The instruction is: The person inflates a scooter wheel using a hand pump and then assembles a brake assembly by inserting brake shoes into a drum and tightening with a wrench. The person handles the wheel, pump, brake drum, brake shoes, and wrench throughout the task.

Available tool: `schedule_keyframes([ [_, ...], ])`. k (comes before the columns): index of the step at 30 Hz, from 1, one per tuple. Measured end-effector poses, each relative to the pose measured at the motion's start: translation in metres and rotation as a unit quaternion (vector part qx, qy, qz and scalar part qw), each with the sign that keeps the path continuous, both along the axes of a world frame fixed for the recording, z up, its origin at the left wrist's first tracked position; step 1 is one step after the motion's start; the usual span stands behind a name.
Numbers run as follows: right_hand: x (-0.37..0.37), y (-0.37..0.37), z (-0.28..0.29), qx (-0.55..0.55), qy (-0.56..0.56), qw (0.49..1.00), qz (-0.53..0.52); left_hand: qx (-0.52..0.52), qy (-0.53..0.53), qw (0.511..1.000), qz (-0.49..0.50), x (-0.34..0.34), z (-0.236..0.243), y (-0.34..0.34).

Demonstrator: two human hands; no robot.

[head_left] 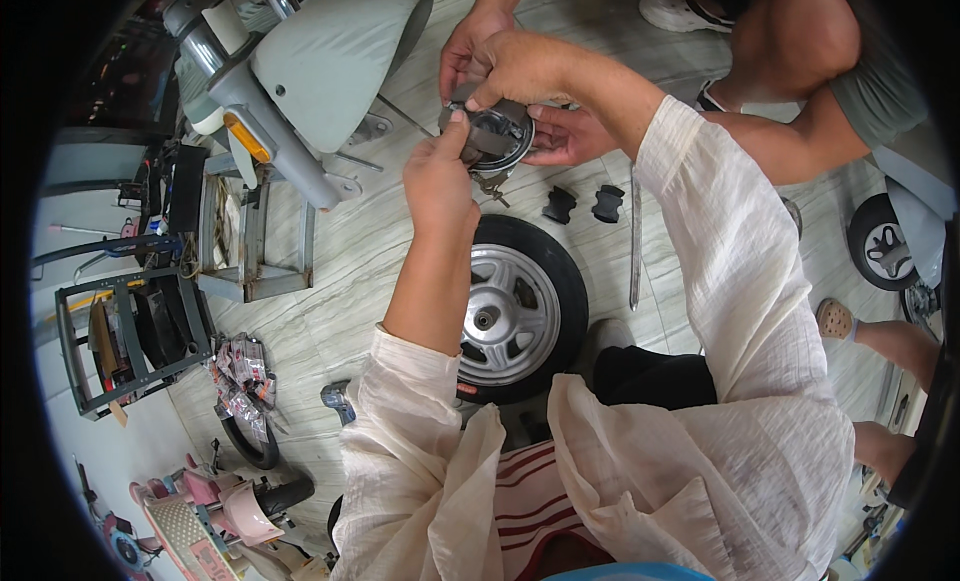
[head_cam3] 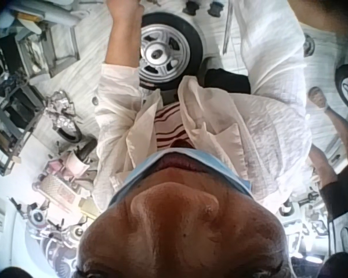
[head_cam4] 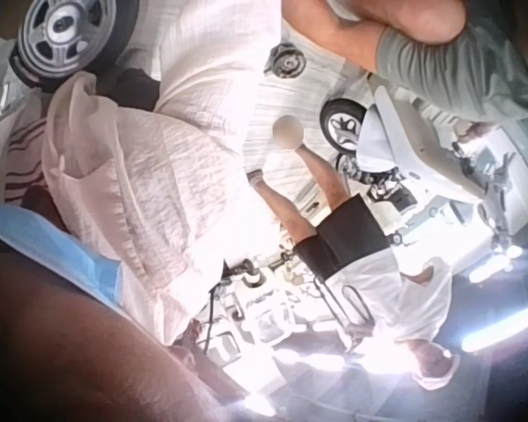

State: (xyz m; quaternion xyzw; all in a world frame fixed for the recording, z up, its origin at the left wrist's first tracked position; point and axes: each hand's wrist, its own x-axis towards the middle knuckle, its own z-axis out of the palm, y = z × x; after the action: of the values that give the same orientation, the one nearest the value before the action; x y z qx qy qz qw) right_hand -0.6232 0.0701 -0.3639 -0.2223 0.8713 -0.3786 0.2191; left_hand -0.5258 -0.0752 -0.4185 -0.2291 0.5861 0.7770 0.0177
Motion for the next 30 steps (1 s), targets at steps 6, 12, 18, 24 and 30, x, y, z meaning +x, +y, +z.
schedule_keyframes([
  [6, 0.0, 0.003, -0.01, -0.014, 0.013, 0.999, -0.027, 0.009, 0.027, 0.999, 0.042, -0.005, -0.004, 0.008],
  [12, -0.004, 0.006, -0.016, -0.018, -0.008, 1.0, -0.011, 0.011, 0.039, 0.999, 0.037, -0.002, -0.004, 0.014],
  [18, -0.007, 0.009, -0.022, -0.042, -0.016, 0.999, -0.007, -0.023, 0.036, 0.999, 0.023, -0.005, -0.017, 0.008],
  [24, 0.003, 0.004, -0.017, -0.026, -0.007, 0.999, -0.02, -0.028, 0.013, 0.999, 0.022, -0.009, -0.017, 0.005],
  [30, 0.006, 0.005, -0.023, -0.018, 0.047, 0.999, -0.01, -0.054, -0.006, 0.998, -0.007, -0.013, -0.016, 0.001],
])
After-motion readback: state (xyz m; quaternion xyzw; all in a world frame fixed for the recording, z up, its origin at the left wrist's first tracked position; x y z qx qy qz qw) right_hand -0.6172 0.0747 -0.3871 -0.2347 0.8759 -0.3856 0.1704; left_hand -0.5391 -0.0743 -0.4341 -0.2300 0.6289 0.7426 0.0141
